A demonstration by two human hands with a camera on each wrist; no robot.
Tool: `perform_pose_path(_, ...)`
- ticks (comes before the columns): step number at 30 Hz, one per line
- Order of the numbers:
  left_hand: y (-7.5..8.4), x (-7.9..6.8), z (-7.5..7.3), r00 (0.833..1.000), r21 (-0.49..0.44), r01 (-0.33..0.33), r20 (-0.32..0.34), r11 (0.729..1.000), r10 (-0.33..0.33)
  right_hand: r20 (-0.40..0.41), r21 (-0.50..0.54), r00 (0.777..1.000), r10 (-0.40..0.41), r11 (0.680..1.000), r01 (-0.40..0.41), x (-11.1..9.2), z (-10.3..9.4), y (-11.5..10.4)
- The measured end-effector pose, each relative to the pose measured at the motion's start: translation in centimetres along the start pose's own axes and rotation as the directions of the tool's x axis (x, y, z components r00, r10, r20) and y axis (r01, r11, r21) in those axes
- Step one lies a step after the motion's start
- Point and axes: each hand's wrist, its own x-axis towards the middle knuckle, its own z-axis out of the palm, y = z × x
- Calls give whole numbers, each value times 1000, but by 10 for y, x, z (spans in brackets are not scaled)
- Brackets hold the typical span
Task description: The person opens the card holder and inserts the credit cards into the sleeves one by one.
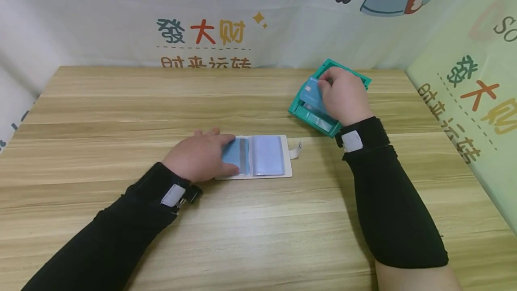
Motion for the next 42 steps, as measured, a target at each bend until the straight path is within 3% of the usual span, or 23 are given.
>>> perform_pose_path(4, 0, 0, 0, 1000, -1, 1, 5, 1000, -1, 22, 60, 999, -48, 997, 47, 0, 2, -4)
perform_pose_path(9, 0, -1, -1, 1000, -2, 4, 7, 1000, -4, 120, 169, 983, -141, 978, 120, -3, 10, -11)
perform_pose_path(12, -1, 0, 0, 1000, -14, 15, 15, 1000, -14, 205, 218, 958, -203, 963, 158, -6, 13, -15)
perform_pose_path(18, -2, 1, 0, 1000, -23, 23, 20, 999, -22, 354, 259, 883, -309, 939, 224, -9, 22, -22)
perform_pose_path(22, -2, 0, -1, 999, -24, 34, 21, 999, -34, 400, 321, 854, -333, 923, 210, -11, 31, -26)
perform_pose_path(26, -1, 0, -2, 998, -31, 50, 29, 998, -49, 415, 367, 844, -339, 912, 186, -13, 42, -30)
perform_pose_path(31, -1, 0, -2, 998, -48, 56, 37, 997, -54, 449, 347, 823, -347, 917, 197, -17, 50, -38)
perform_pose_path(42, 0, -1, -2, 998, -44, 59, 34, 997, -57, 533, 321, 753, -386, 916, 242, -26, 60, -50)
